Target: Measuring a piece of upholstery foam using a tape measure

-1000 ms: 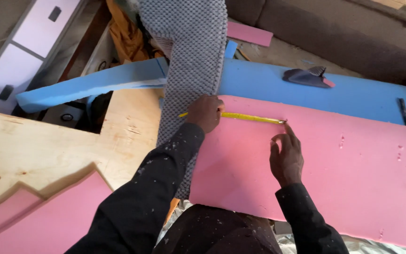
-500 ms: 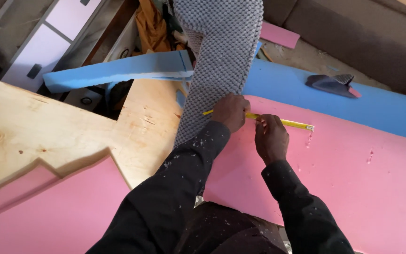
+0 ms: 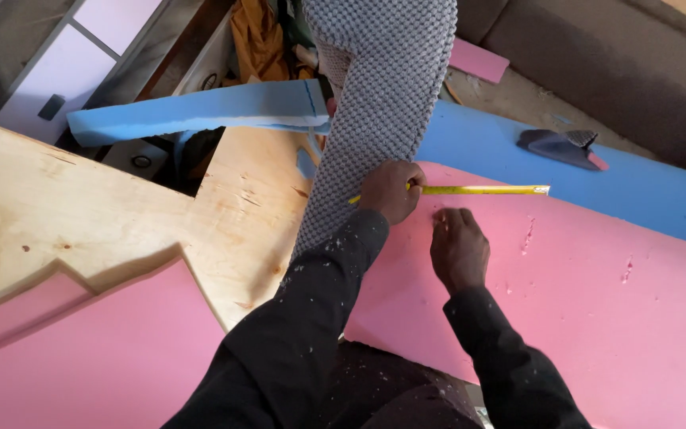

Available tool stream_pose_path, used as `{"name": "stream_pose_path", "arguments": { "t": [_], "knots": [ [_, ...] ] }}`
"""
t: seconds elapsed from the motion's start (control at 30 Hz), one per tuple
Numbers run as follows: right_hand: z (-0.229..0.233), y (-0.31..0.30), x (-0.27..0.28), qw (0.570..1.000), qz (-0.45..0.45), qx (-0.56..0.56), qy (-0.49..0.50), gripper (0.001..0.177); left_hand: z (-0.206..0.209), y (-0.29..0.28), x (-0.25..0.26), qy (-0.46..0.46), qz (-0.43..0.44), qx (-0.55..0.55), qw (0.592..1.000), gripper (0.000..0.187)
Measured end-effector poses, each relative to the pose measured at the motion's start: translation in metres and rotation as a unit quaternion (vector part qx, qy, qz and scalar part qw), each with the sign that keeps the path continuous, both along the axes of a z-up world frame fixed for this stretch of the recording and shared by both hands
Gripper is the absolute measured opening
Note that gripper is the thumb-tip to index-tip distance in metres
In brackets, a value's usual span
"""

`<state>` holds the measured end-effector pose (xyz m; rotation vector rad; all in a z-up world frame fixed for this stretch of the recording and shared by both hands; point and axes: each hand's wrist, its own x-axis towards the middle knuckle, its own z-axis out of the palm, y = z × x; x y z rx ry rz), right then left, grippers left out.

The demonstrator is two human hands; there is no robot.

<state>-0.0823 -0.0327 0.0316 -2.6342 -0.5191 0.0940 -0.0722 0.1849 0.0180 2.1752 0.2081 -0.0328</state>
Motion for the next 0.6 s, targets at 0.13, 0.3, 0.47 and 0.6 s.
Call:
{"name": "stream_pose_path", "arguments": {
  "t": [0.13, 0.3, 0.47, 0.6],
  "knots": [
    [-0.004, 0.001, 0.004, 1.000, -0.005, 0.004, 0.003, 0.010, -0.007, 0.000, 0.001, 0.006, 0.006, 0.001, 1.000, 0.002],
    [-0.022, 0.015, 0.046, 0.999, -0.003, 0.009, -0.053, 0.011, -0.036, -0.002, 0.010, 0.030, 0.066, -0.027, 0.997, 0.007],
    [-0.008, 0.006, 0.007, 0.999, 0.019, 0.000, -0.047, 0.009, -0.032, -0.003, 0.008, 0.020, 0.075, -0.008, 0.997, 0.009],
    [-0.009, -0.009, -0.035, 0.999, 0.019, 0.027, -0.024, 0.008, -0.039, -0.004, 0.009, 0.015, 0.083, -0.005, 0.996, 0.009]
  ]
}}
